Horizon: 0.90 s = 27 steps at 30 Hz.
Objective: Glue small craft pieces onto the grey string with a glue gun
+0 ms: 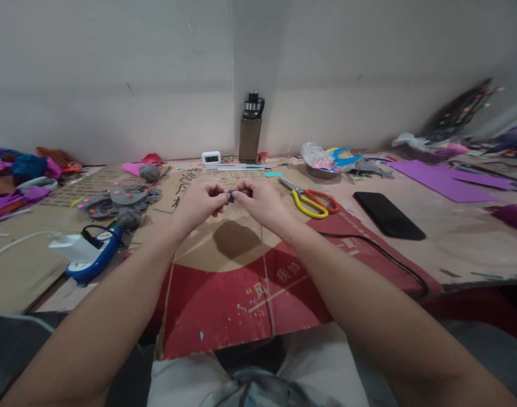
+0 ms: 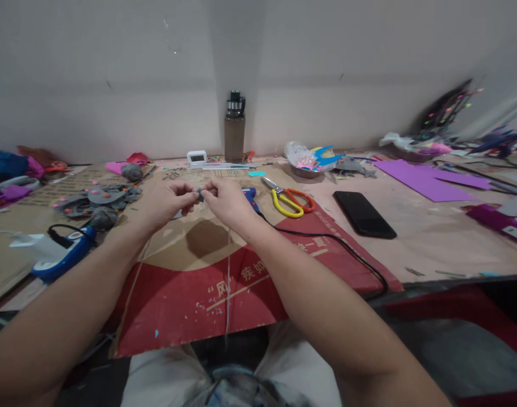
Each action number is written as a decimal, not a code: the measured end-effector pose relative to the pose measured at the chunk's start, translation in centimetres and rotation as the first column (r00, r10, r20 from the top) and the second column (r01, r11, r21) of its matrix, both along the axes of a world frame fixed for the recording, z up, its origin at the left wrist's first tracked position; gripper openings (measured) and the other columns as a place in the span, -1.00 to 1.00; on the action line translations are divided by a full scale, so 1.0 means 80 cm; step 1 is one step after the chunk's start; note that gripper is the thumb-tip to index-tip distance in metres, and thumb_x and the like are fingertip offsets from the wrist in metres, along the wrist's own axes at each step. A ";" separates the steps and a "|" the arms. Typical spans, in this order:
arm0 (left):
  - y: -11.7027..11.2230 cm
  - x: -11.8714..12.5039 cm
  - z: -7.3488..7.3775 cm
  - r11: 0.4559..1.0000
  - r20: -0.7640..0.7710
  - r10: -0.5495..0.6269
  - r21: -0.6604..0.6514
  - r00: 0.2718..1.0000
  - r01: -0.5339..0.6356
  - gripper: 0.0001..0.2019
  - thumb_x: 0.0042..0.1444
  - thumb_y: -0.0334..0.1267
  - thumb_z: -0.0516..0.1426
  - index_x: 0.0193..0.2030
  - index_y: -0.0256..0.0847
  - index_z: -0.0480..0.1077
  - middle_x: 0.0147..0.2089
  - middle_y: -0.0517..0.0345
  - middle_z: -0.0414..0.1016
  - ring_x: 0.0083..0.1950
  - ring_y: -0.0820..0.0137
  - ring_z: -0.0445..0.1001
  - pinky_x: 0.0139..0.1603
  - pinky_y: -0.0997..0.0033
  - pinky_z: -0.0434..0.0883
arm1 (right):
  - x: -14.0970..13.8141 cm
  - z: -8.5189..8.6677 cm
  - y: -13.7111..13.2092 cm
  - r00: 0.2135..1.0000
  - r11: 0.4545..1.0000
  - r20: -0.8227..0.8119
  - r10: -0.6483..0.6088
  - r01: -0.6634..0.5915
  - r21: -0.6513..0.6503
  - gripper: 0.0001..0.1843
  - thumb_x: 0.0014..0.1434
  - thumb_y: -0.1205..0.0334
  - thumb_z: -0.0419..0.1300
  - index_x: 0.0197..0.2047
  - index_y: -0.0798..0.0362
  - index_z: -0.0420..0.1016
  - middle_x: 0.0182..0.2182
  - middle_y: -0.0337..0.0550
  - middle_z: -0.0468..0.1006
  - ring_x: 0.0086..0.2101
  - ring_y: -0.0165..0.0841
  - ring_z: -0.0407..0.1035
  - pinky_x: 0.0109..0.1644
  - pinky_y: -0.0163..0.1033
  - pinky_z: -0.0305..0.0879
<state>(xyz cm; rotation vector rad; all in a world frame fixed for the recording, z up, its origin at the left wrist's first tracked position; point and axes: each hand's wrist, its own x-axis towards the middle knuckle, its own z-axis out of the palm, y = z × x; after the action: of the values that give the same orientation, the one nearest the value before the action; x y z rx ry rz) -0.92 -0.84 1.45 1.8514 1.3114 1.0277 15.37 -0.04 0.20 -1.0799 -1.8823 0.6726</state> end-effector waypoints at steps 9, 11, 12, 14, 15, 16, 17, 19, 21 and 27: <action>0.006 -0.005 0.001 0.977 0.231 -0.105 -0.157 0.967 0.143 -0.77 0.00 -0.12 0.20 -0.40 -0.28 0.48 -0.47 0.07 0.49 -0.50 0.46 0.43 -0.53 0.52 0.32 | 0.005 -0.004 0.008 0.996 0.997 0.064 -0.068 0.066 0.043 -0.83 0.12 0.25 0.06 -0.45 0.08 0.39 -0.57 -0.29 0.35 -0.50 -0.46 0.18 -0.38 -0.31 0.03; 0.006 -0.005 0.000 0.985 0.173 -0.105 -0.117 0.979 0.127 -0.79 -0.02 -0.15 0.22 -0.35 -0.28 0.50 -0.45 0.06 0.51 -0.48 0.46 0.44 -0.52 0.53 0.33 | 0.004 -0.003 0.007 0.994 0.996 0.081 -0.076 0.072 0.049 -0.83 0.13 0.26 0.06 -0.45 0.08 0.39 -0.56 -0.27 0.37 -0.49 -0.45 0.19 -0.38 -0.31 0.03; 0.006 -0.005 0.000 0.989 0.127 -0.105 -0.091 0.986 0.117 -0.80 -0.03 -0.17 0.23 -0.34 -0.28 0.51 -0.47 0.07 0.51 -0.49 0.46 0.44 -0.52 0.53 0.33 | 0.003 -0.003 0.006 0.993 0.996 0.085 -0.079 0.075 0.050 -0.84 0.13 0.26 0.06 -0.44 0.08 0.39 -0.54 -0.26 0.39 -0.49 -0.44 0.20 -0.38 -0.30 0.04; 0.004 -0.003 -0.002 0.995 0.053 -0.089 -0.046 0.995 0.091 -0.84 -0.03 -0.21 0.23 -0.36 -0.27 0.52 -0.51 0.09 0.50 -0.54 0.49 0.40 -0.54 0.54 0.32 | 0.001 -0.004 0.003 0.992 0.995 0.090 -0.084 0.079 0.054 -0.85 0.14 0.26 0.06 -0.42 0.07 0.40 -0.52 -0.23 0.42 -0.47 -0.44 0.22 -0.36 -0.30 0.06; 0.003 -0.002 -0.002 0.997 0.031 -0.073 -0.031 0.997 0.074 -0.86 -0.03 -0.23 0.23 -0.39 -0.27 0.51 -0.54 0.10 0.49 -0.57 0.50 0.38 -0.55 0.54 0.30 | 0.000 -0.004 0.002 0.992 0.995 0.092 -0.086 0.080 0.062 -0.86 0.14 0.27 0.07 -0.42 0.06 0.40 -0.51 -0.22 0.44 -0.47 -0.43 0.23 -0.35 -0.30 0.07; 0.002 -0.001 -0.002 0.998 0.020 -0.055 -0.018 0.998 0.056 -0.87 -0.03 -0.24 0.23 -0.42 -0.27 0.50 -0.55 0.11 0.48 -0.59 0.51 0.36 -0.56 0.55 0.29 | -0.001 -0.004 0.001 0.992 0.994 0.093 -0.086 0.080 0.070 -0.87 0.14 0.27 0.08 -0.41 0.06 0.40 -0.49 -0.21 0.45 -0.46 -0.43 0.24 -0.33 -0.29 0.08; 0.001 0.000 -0.002 0.999 0.019 -0.036 -0.004 0.999 0.036 -0.88 -0.04 -0.25 0.22 -0.44 -0.27 0.49 -0.57 0.12 0.47 -0.60 0.52 0.35 -0.57 0.55 0.29 | -0.001 -0.004 0.001 0.992 0.994 0.089 -0.089 0.082 0.076 -0.89 0.14 0.27 0.09 -0.39 0.06 0.40 -0.48 -0.21 0.46 -0.45 -0.43 0.25 -0.32 -0.29 0.09; -0.001 0.002 -0.001 1.000 0.022 0.006 0.022 1.000 -0.006 -0.88 -0.04 -0.26 0.22 -0.47 -0.28 0.47 -0.57 0.12 0.47 -0.60 0.52 0.36 -0.57 0.56 0.29 | -0.001 -0.006 0.001 0.994 0.993 0.062 -0.094 0.089 0.073 -0.91 0.14 0.24 0.11 -0.32 0.06 0.40 -0.46 -0.21 0.46 -0.45 -0.42 0.26 -0.31 -0.29 0.11; 0.000 0.002 0.000 0.997 0.035 0.062 0.048 0.998 -0.063 -0.88 -0.02 -0.26 0.20 -0.46 -0.28 0.47 -0.58 0.13 0.46 -0.60 0.52 0.36 -0.58 0.57 0.28 | 0.000 -0.008 0.002 0.997 0.995 0.030 -0.078 0.076 0.065 -0.87 0.15 0.21 0.10 -0.25 0.07 0.39 -0.44 -0.21 0.46 -0.43 -0.42 0.27 -0.31 -0.29 0.12; 0.008 -0.009 -0.001 0.968 0.070 0.195 0.144 0.978 -0.203 -0.87 0.03 -0.27 0.16 -0.45 -0.27 0.45 -0.65 0.22 0.38 -0.66 0.57 0.28 -0.63 0.60 0.18 | -0.006 -0.015 -0.003 0.986 0.981 0.104 0.133 -0.146 0.131 -0.78 0.21 0.24 -0.02 -0.40 0.05 0.39 -0.45 -0.24 0.43 -0.39 -0.42 0.26 -0.27 -0.30 0.11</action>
<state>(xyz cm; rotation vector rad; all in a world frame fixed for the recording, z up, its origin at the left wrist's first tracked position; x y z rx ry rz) -1.60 -0.18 1.37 1.8129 1.4441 1.3061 14.89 -0.26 -1.03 -0.9115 -2.0697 0.5687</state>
